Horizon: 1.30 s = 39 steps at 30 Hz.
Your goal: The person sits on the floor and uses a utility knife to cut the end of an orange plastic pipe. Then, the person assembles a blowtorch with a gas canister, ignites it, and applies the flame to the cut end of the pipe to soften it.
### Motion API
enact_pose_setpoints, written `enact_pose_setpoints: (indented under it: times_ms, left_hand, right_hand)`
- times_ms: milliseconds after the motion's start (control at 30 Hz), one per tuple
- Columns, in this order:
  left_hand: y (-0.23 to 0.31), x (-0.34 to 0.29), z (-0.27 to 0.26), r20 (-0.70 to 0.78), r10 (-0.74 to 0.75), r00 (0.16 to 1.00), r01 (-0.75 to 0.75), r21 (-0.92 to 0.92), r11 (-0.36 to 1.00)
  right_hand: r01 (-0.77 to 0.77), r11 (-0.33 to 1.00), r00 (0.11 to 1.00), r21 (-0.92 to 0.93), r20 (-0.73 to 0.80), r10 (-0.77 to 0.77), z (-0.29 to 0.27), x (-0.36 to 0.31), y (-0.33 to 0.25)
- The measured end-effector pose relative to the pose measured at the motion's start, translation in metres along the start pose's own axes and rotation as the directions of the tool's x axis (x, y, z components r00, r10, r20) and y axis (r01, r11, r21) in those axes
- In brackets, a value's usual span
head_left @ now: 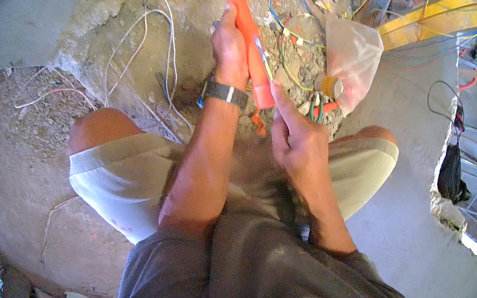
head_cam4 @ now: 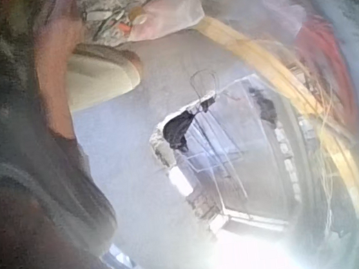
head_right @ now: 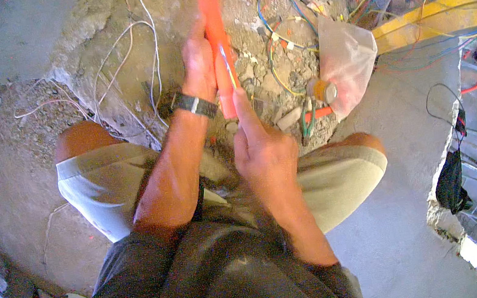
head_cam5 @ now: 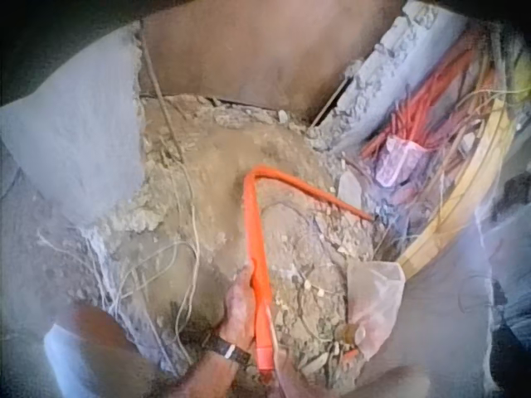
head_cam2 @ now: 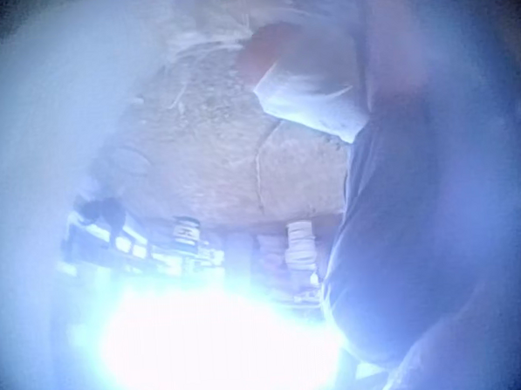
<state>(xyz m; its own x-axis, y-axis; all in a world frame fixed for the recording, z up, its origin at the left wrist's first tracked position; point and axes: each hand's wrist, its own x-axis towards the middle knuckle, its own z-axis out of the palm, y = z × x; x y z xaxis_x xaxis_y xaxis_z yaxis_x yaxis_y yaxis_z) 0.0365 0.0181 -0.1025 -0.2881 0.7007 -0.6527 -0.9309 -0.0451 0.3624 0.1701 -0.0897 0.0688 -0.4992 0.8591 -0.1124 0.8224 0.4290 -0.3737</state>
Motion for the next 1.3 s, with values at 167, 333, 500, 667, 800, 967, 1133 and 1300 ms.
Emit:
enact_pose_setpoints:
  times_ms: [167,333,500,667,800,967,1133,1300]
  left_hand:
    - [-0.018,0.014,-0.014,0.015,0.077,0.997,-0.078,0.076,0.994]
    - [-0.001,0.006,-0.004,0.044,0.008,0.999,-0.009,0.023,1.0]
    - [-0.006,0.008,0.005,-0.067,0.146,0.987,-0.143,0.039,0.989]
    - [0.024,0.002,0.004,0.014,0.091,0.996,-0.092,0.098,0.991]
    - [0.016,0.0,0.016,0.011,0.073,0.997,-0.074,0.089,0.993]
    - [0.019,-0.005,0.023,0.046,0.076,0.996,-0.08,0.08,0.994]
    - [0.02,-0.007,0.023,0.047,0.082,0.996,-0.086,0.084,0.993]
    - [0.012,-0.003,0.018,0.062,0.095,0.993,-0.097,0.03,0.995]
  right_hand:
    - [-0.043,0.999,0.999,0.033,-0.01,0.044,-0.009,-0.02,-0.008]
    - [-0.013,0.995,1.0,-0.1,-0.006,0.013,0.006,0.006,0.004]
    - [0.021,0.997,0.956,-0.072,0.294,0.001,0.038,-0.085,0.01]
    - [-0.379,0.922,0.925,0.077,0.009,0.379,-0.017,-0.06,0.05]
    - [-0.395,0.88,0.902,0.264,-0.07,0.426,-0.038,-0.049,0.024]
    - [-0.208,0.941,0.97,0.267,-0.065,0.233,-0.012,-0.034,-0.011]
    - [-0.13,0.963,0.981,0.236,-0.111,0.16,-0.008,-0.036,-0.01]
    - [-0.037,0.993,0.991,0.11,-0.122,0.05,-0.012,-0.017,-0.01]
